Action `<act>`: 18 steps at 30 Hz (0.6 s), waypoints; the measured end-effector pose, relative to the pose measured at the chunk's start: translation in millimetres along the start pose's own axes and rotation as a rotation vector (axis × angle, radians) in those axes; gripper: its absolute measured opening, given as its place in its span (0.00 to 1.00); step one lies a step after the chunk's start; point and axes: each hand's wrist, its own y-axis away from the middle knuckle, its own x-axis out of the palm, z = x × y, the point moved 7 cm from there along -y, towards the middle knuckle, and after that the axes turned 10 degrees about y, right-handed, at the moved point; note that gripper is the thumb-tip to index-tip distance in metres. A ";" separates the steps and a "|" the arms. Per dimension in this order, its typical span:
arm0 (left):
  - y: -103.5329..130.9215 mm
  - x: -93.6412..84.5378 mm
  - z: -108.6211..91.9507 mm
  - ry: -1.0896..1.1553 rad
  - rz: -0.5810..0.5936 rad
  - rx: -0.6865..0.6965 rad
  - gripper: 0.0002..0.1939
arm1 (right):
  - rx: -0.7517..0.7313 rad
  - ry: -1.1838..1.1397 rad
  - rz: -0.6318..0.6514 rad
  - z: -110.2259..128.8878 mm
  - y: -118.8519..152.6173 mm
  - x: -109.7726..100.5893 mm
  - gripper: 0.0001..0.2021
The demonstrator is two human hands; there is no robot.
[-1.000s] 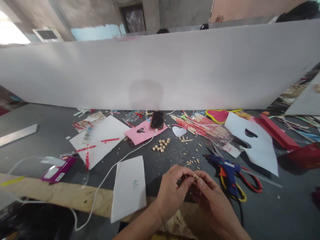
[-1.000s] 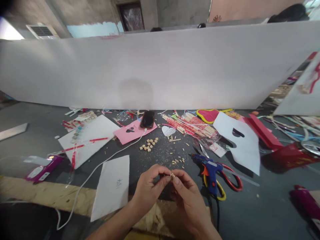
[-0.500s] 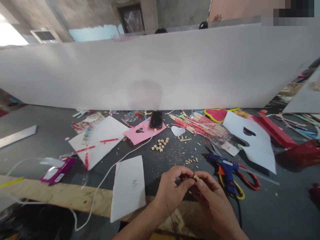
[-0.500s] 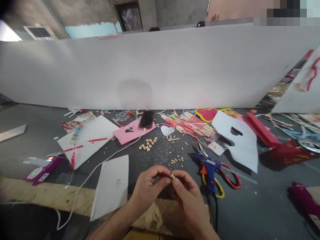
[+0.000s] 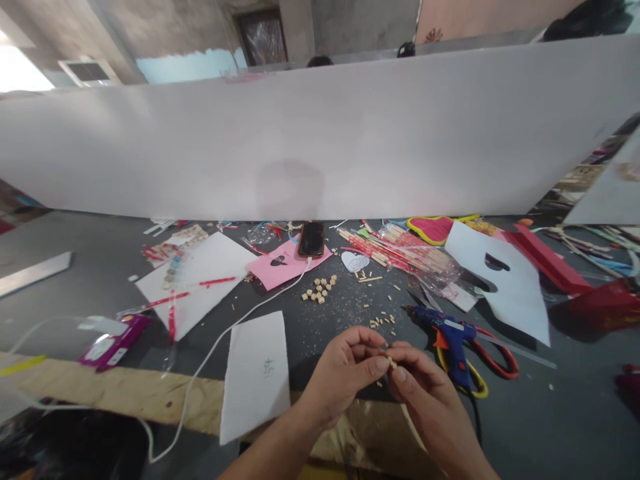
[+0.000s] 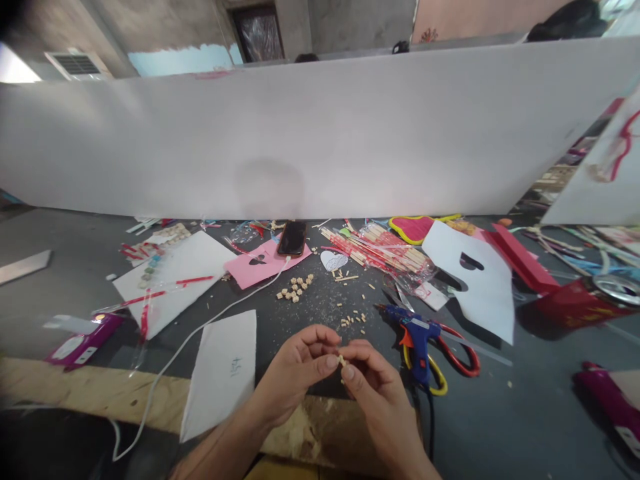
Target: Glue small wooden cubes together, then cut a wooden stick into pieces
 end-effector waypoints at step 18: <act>-1.8 1.8 1.6 -0.015 0.028 -0.007 0.17 | 0.193 -0.330 0.031 -10.3 -0.4 9.8 0.08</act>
